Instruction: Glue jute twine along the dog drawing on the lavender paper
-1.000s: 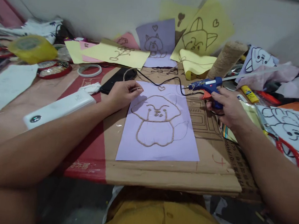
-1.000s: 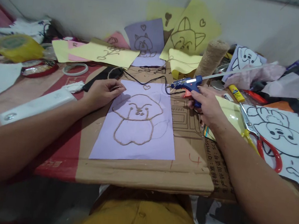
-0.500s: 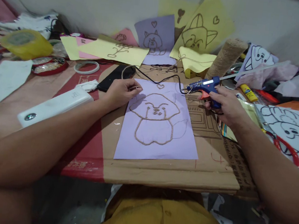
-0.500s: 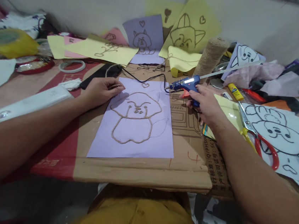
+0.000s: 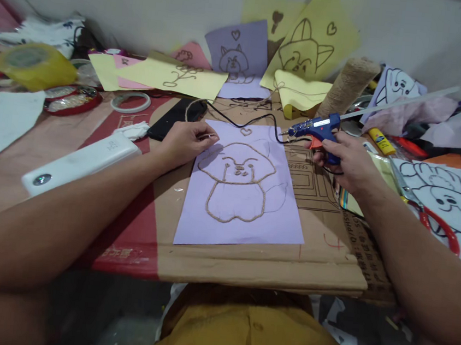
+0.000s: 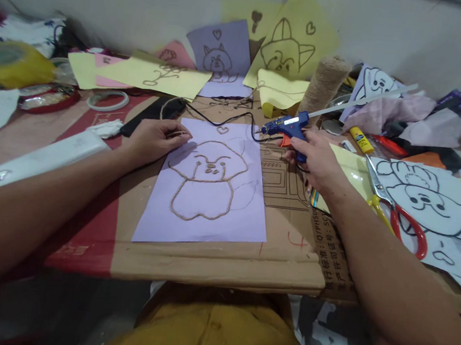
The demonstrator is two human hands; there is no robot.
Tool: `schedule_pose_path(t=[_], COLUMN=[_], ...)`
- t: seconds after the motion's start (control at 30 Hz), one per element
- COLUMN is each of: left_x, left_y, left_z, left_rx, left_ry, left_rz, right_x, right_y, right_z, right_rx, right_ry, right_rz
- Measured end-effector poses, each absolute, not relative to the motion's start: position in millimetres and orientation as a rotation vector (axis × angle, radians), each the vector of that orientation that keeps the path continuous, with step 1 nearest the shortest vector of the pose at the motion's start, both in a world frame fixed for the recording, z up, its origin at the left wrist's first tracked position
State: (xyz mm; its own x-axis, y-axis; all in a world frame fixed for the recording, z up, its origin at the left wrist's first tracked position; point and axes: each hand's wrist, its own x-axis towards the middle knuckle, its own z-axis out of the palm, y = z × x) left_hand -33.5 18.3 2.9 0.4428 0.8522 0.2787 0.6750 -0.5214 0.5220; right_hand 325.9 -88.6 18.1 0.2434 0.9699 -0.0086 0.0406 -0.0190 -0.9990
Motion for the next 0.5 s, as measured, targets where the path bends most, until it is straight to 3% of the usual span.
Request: schedule_pose_path(t=[0.5], left_x=[-33.6], left_y=[18.0], left_z=[2.6], left_rx=[2.38], left_ry=[1.294], left_rz=[0.714], right_x=[327.1], right_y=[-87.9], right_z=[15.8], right_rx=[-1.323], right_ry=[-1.101], right_rz=[1.014])
